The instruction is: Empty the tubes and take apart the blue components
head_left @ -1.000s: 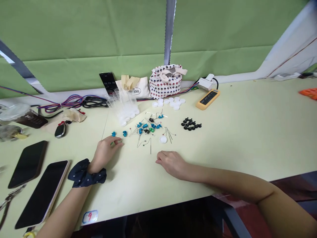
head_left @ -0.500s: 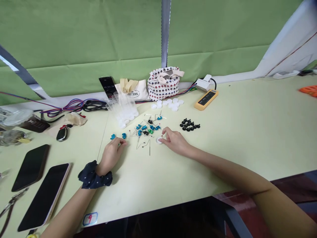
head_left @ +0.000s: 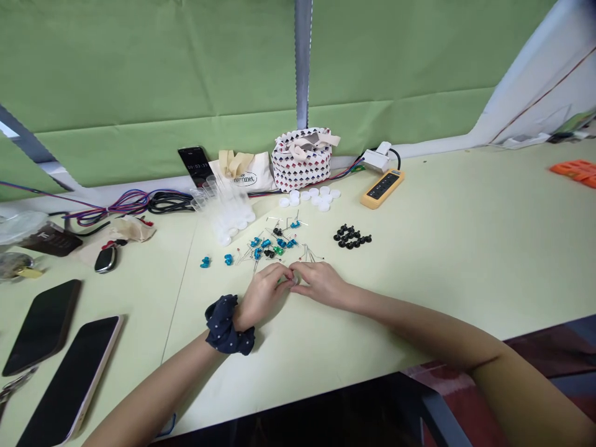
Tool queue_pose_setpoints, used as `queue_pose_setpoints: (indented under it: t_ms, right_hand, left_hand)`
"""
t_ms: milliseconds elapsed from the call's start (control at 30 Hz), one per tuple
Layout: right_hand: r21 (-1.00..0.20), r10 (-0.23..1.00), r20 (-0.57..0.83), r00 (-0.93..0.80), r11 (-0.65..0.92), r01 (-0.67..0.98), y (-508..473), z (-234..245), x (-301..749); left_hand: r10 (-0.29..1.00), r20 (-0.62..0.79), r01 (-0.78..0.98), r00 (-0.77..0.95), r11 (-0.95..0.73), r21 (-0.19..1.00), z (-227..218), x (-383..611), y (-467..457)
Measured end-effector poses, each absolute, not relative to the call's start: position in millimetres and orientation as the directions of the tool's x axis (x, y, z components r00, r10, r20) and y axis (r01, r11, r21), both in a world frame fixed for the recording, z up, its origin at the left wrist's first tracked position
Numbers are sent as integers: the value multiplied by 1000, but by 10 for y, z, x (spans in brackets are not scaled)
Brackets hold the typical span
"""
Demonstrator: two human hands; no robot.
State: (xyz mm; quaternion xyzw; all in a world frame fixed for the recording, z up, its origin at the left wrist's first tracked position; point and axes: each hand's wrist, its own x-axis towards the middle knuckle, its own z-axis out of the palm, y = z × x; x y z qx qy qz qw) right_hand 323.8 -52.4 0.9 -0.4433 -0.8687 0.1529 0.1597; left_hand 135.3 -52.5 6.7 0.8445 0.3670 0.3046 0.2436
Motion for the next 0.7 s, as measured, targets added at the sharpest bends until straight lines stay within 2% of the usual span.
queue_pose_setpoints:
  t_ms: [167, 267, 400, 533, 633, 700]
  right_hand:
    - [-459, 815, 134, -564, 555, 693, -536, 41, 3216]
    - [-517, 813, 145, -563, 548, 658, -546, 101, 3216]
    - [-608, 867, 213, -452, 479, 633, -471, 159, 3312]
    - [-664, 915, 239, -324, 398, 634, -315, 179, 3473]
    - [-675, 931, 220, -292, 361, 643, -244, 167, 3528]
    - [-657, 927, 221, -302, 371, 657, -230, 141, 3522]
  left_hand:
    - [779, 307, 458, 547, -585, 669, 73, 1306, -554]
    - [831, 265, 468, 489, -507, 724, 134, 1287, -566]
    - [897, 205, 451, 391, -381, 807, 258, 1145, -498]
    - [925, 256, 323, 279, -342, 882, 303, 833, -338]
    - [942, 311, 408, 126, -335, 849, 254, 572, -267]
    - [915, 396, 543, 74, -370, 753, 210, 426, -258]
